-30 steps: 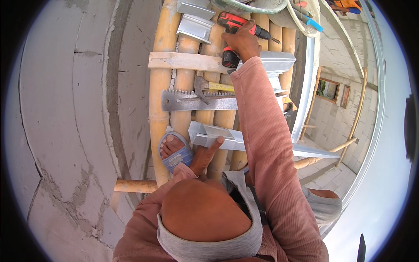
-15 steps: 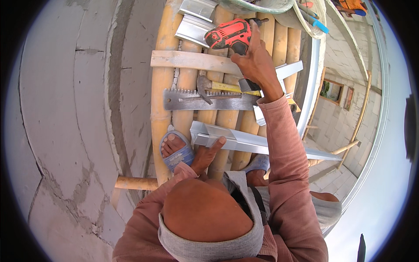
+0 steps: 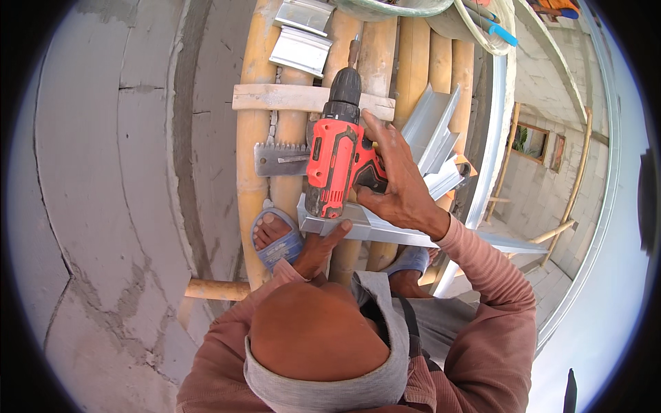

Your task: The person assembles metal frame components on a bamboo scaffold, aligning small metal brackets onto a longer metal rail and securing them with a power drill and screws.

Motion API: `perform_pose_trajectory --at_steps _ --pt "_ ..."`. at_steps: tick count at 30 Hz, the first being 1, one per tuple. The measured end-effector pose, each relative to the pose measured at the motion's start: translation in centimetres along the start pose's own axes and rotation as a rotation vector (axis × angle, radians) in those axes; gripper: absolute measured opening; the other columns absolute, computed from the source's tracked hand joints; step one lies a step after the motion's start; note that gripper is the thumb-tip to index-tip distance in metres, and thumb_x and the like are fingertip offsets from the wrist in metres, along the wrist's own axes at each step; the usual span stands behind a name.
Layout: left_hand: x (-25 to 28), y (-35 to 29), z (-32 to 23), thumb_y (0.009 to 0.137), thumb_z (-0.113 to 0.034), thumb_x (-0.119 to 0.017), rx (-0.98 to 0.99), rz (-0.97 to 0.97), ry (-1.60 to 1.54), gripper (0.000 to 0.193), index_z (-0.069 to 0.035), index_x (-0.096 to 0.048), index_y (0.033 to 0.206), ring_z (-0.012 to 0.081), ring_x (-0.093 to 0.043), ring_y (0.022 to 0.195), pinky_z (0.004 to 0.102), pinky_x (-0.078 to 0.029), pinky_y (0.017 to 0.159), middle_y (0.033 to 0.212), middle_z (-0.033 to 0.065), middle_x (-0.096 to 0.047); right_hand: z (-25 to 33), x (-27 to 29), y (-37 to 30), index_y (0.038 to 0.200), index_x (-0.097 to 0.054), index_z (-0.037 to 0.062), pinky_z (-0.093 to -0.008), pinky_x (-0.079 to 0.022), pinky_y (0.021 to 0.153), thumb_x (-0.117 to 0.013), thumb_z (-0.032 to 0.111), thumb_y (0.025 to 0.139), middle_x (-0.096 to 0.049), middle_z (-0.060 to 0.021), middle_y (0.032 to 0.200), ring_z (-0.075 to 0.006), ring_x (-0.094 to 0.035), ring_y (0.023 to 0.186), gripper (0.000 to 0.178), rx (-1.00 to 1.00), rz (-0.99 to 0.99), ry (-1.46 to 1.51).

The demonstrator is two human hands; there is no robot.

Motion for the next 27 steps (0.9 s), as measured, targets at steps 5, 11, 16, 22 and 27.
perform_pose_trajectory --at_steps 5,11,16,22,27 --pt "0.5 0.2 -0.4 0.095 -0.034 -0.078 -0.025 0.001 0.020 0.069 -0.005 -0.043 0.148 0.0223 -0.049 0.133 0.0394 -0.042 0.111 0.141 0.0106 -0.051 1.7 0.2 -1.0 0.165 -0.017 0.0048 -0.0503 -0.028 0.119 -0.073 0.012 0.070 -0.045 -0.0244 0.148 -0.0452 -0.045 0.134 0.111 -0.181 0.146 0.417" --pt "0.6 0.1 -0.6 0.096 -0.034 -0.078 0.043 0.033 0.005 0.069 -0.006 -0.043 0.148 0.0233 -0.048 0.134 0.0407 -0.042 0.113 0.143 0.0111 -0.051 1.8 3.4 -3.0 0.165 -0.017 0.0031 -0.0468 -0.034 0.115 -0.074 0.007 0.068 -0.047 -0.0243 0.146 -0.0426 -0.047 0.132 0.112 -0.013 0.099 0.406" --pt "1.3 -0.4 -0.5 0.096 -0.034 -0.078 0.069 0.051 0.007 0.069 -0.007 -0.042 0.149 0.0241 -0.048 0.135 0.0418 -0.042 0.114 0.144 0.0115 -0.050 2.6 10.0 -7.6 0.166 -0.009 0.0019 -0.0456 -0.034 0.119 -0.085 0.009 0.074 -0.030 -0.0208 0.163 -0.0343 -0.039 0.148 0.119 -0.104 0.243 0.638" --pt "-0.2 -1.7 -2.2 0.096 -0.032 -0.077 0.148 0.004 0.004 0.071 -0.010 -0.038 0.151 0.0278 -0.048 0.139 0.0475 -0.042 0.118 0.147 0.0125 -0.048 0.8 15.6 -15.4 0.166 -0.008 0.0008 -0.0438 -0.034 0.119 -0.098 0.023 0.069 -0.025 -0.0209 0.168 -0.0303 -0.036 0.151 0.134 -0.172 0.181 0.476" --pt "0.6 -1.6 -1.1 0.096 -0.036 -0.076 0.209 0.003 0.059 0.080 -0.010 -0.029 0.156 0.0295 -0.044 0.143 0.0499 -0.039 0.121 0.153 0.0093 -0.043 -1.9 14.0 -23.3 0.164 -0.017 -0.0028 -0.0432 -0.033 0.121 -0.099 0.032 0.067 -0.033 -0.0235 0.164 -0.0346 -0.042 0.148 0.131 -0.472 -0.017 0.419"
Point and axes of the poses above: each hand's wrist, its own y-axis towards the middle knuckle, its own x-axis out of the back of the hand, z = x × y, the point moved 1 cm from there along y, towards the middle knuckle
